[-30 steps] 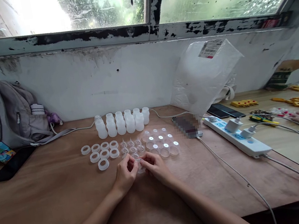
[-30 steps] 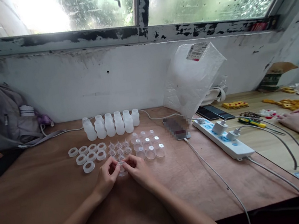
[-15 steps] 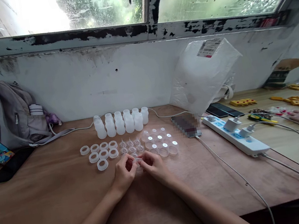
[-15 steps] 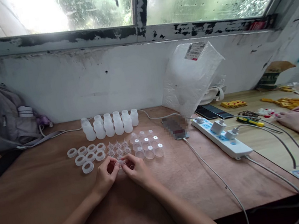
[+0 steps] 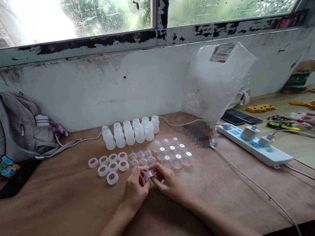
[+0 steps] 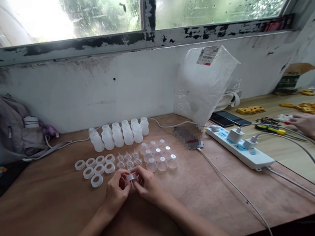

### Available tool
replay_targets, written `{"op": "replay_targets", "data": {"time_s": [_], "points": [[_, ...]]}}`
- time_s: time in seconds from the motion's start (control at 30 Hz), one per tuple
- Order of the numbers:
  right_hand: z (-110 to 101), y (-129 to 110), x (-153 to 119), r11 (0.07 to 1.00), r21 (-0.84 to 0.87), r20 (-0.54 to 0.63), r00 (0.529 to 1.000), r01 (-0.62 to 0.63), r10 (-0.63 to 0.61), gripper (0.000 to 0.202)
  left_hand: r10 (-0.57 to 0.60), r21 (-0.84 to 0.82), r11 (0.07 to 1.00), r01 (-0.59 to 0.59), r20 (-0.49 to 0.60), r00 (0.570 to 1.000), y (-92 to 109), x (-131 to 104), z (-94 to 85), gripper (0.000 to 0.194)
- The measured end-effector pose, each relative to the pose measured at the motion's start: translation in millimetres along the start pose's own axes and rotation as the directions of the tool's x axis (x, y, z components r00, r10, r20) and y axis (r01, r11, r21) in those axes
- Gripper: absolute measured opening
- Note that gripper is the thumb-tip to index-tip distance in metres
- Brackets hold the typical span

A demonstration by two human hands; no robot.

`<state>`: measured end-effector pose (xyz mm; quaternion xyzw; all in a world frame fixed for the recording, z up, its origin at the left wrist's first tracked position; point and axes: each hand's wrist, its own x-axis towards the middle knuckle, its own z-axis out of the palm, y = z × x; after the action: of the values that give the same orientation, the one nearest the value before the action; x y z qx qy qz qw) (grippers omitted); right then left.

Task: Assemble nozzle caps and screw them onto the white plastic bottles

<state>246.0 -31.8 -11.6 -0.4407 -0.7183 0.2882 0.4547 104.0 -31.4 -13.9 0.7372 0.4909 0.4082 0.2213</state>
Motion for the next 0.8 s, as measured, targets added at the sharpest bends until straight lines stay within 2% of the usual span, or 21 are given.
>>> {"op": "replay_targets", "data": {"time_s": [0.1,0.17,0.27,0.33,0.37,0.5,0.67,0.73,0.8], "points": [[-2,1,1,0.989,0.108,-0.007,0.995,-0.098,0.099,0.015,-0.026,-0.024,0.999,0.026,-0.014,1.0,-3,0,0.1,0.023],[-4,2,3,0.943,0.28,0.042,0.984,-0.18,0.176,0.023,-0.026,-0.03,0.999,0.025,-0.023,0.999,-5,1,-0.7,0.02],[-7,3,8,0.734,0.598,0.192,0.946,-0.324,0.26,0.044,-0.023,-0.026,0.999,0.022,-0.04,0.999,-8,3,-2.1,0.011],[-9,5,11,0.605,0.692,0.264,0.918,-0.394,0.296,0.047,-0.031,-0.048,0.998,0.03,-0.034,0.999,-10,4,-2.3,0.007],[-10,6,13,0.584,0.697,0.281,0.908,-0.415,0.31,0.044,-0.03,-0.067,0.997,0.028,-0.02,0.999,-11,3,-1.9,0.007],[-6,11,15,0.674,0.592,0.262,0.896,-0.442,0.358,0.027,-0.025,-0.196,0.98,0.038,0.072,0.997,-9,0,1.6,0.016],[1,16,15,0.703,0.548,0.177,0.884,-0.453,0.432,0.028,-0.104,-0.461,0.871,0.17,0.167,0.981,-2,-2,3.5,0.029],[1,17,16,0.702,0.538,0.169,0.876,-0.466,0.452,0.029,-0.091,-0.472,0.867,0.162,0.168,0.981,0,-2,3.0,0.04],[1,17,17,0.694,0.526,0.185,0.862,-0.492,0.471,0.03,-0.078,-0.408,0.904,0.128,0.137,0.988,1,-3,3.1,0.049]]}}
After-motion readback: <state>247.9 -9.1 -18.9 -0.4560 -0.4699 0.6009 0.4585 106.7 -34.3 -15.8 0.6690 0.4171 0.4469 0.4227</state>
